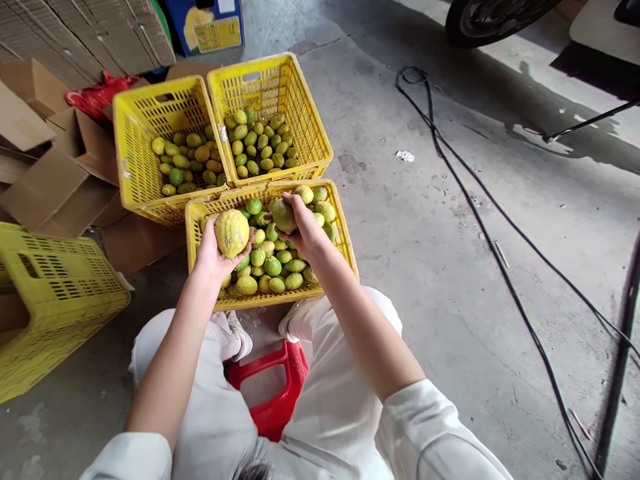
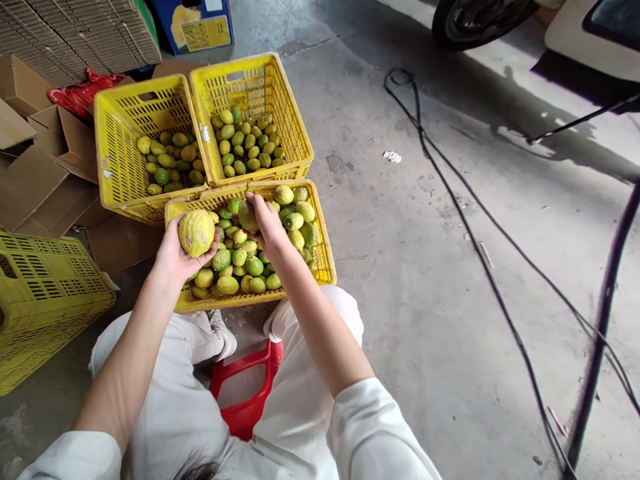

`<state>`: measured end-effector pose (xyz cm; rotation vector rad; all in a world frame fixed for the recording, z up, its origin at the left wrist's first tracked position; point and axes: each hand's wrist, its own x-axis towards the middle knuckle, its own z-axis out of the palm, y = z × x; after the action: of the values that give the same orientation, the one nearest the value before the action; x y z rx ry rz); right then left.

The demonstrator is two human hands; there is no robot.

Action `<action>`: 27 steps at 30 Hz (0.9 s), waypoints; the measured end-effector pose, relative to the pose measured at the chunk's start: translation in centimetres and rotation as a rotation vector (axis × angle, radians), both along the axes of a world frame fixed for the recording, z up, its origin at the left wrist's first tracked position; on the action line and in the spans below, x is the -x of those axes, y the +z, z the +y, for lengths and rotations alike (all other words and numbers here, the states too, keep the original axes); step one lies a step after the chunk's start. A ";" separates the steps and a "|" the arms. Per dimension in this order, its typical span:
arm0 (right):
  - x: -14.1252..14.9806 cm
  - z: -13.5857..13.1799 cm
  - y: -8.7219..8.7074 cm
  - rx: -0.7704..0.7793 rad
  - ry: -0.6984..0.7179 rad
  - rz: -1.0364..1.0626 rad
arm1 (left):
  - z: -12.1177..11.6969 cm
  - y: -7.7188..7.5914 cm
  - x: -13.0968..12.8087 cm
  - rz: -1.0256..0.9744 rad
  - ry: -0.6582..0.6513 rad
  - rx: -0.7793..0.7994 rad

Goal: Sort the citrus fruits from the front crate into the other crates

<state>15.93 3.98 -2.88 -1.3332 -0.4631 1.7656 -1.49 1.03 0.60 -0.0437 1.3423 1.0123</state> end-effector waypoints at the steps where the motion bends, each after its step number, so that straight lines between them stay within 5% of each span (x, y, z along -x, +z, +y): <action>1: 0.2 0.0 0.1 0.002 -0.020 0.004 | 0.0 -0.1 -0.1 -0.004 -0.002 0.000; 8: 0.7 -0.2 1.5 0.033 -0.087 0.041 | 0.0 0.8 -0.4 -0.021 0.028 -0.027; 14: 0.2 -0.7 0.6 -0.051 -0.051 -0.027 | -0.3 1.7 -0.8 0.019 0.036 -0.091; 27: 0.5 -0.5 0.6 -0.073 -0.048 -0.028 | -0.5 1.0 -0.9 0.067 0.070 -0.159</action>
<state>15.38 3.45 -2.29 -1.3089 -0.5029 1.6772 -0.55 0.57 1.62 0.0640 1.3242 1.1855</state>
